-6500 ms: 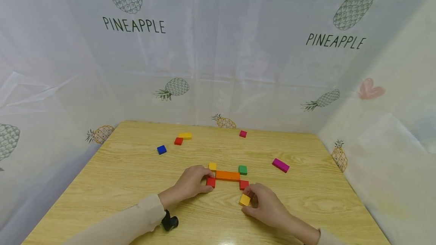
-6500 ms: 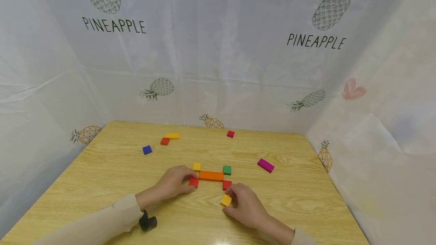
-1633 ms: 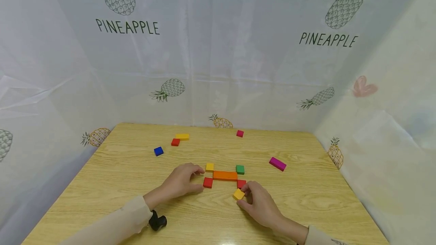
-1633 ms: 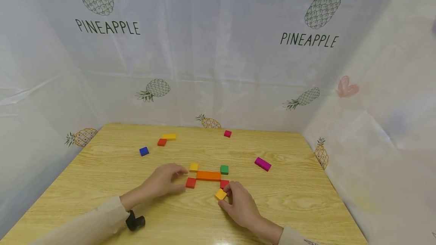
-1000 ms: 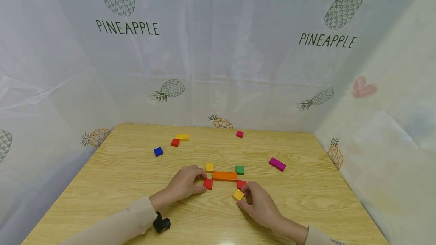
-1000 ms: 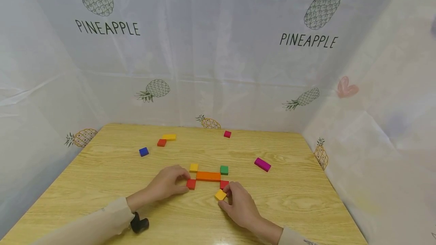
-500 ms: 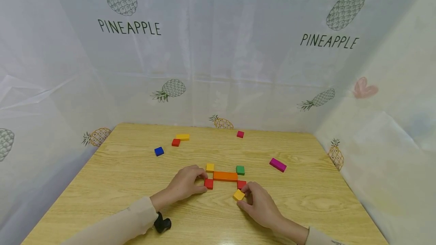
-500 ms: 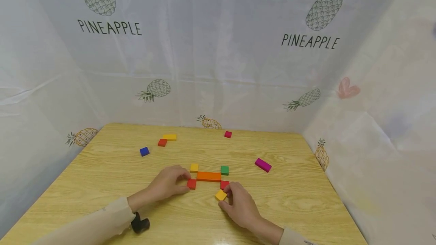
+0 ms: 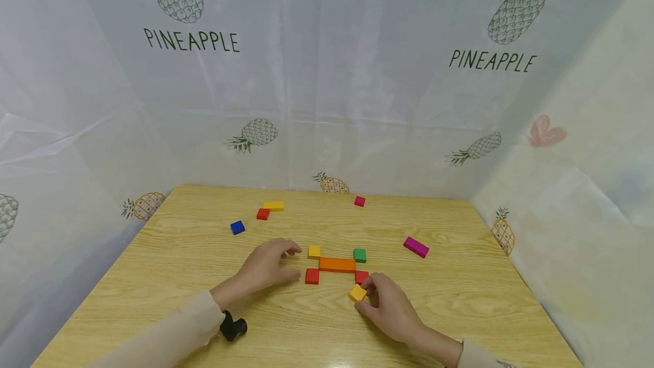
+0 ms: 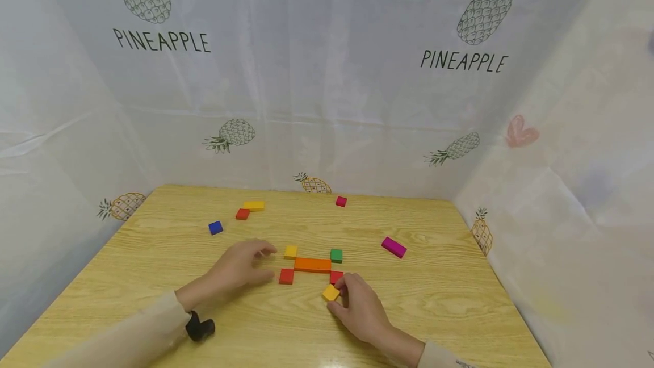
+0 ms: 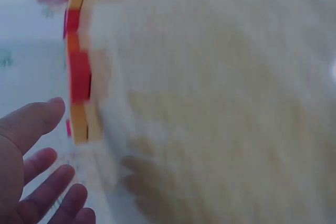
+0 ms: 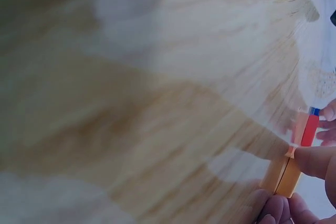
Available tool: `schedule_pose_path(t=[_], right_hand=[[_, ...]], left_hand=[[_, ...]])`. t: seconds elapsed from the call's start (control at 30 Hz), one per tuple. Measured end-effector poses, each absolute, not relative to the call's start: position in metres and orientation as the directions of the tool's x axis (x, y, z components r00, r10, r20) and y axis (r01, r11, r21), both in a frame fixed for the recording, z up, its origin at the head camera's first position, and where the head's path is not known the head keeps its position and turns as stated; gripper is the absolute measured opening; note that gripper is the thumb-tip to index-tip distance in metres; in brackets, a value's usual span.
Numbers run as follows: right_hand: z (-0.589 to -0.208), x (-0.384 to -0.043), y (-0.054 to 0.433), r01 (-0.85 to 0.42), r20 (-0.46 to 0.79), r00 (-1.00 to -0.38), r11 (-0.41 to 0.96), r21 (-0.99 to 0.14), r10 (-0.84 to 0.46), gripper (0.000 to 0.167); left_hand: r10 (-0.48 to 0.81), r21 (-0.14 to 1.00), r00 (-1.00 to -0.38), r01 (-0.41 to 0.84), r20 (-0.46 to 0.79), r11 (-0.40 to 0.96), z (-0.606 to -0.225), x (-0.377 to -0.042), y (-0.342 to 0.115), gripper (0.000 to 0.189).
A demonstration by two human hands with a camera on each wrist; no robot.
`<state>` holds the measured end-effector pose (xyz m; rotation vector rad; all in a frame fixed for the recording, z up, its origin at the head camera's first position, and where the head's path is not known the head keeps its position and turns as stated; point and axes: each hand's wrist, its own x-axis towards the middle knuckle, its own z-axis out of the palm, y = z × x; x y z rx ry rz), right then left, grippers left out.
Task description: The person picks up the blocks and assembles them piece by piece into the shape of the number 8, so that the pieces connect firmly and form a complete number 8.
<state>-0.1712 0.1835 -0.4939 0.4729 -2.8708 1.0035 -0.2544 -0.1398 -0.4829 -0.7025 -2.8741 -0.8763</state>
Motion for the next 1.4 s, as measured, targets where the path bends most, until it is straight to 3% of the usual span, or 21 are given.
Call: schedule_pose_path(t=[0.3, 0.73, 1.0, 1.4], right_hand=[[-0.493, -0.172, 0.183, -0.309, 0.155, -0.950, 0.741, -0.597, -0.271, 0.033], [-0.491, -0.172, 0.183, -0.303, 0.152, -0.952, 0.744, -0.596, -0.266, 0.033], [-0.490, -0.171, 0.184, -0.306, 0.156, -0.951, 0.740, -0.599, -0.267, 0.033], [-0.489, -0.172, 0.183, -0.299, 0.139, -0.952, 0.738, -0.605, -0.272, 0.032]], left_hand=[[0.318, 0.560, -0.929, 0.367, 0.188, 0.743, -0.458, -0.283, -0.192, 0.053], [0.272, 0.488, -0.944, 0.330, 0.188, 0.808, -0.453, -0.328, -0.270, 0.061], [0.278, 0.499, -0.957, 0.282, 0.085, 0.819, -0.466, -0.337, -0.285, 0.069], [0.254, 0.489, -0.961, 0.274, 0.109, 0.828, -0.480, -0.334, -0.286, 0.053]])
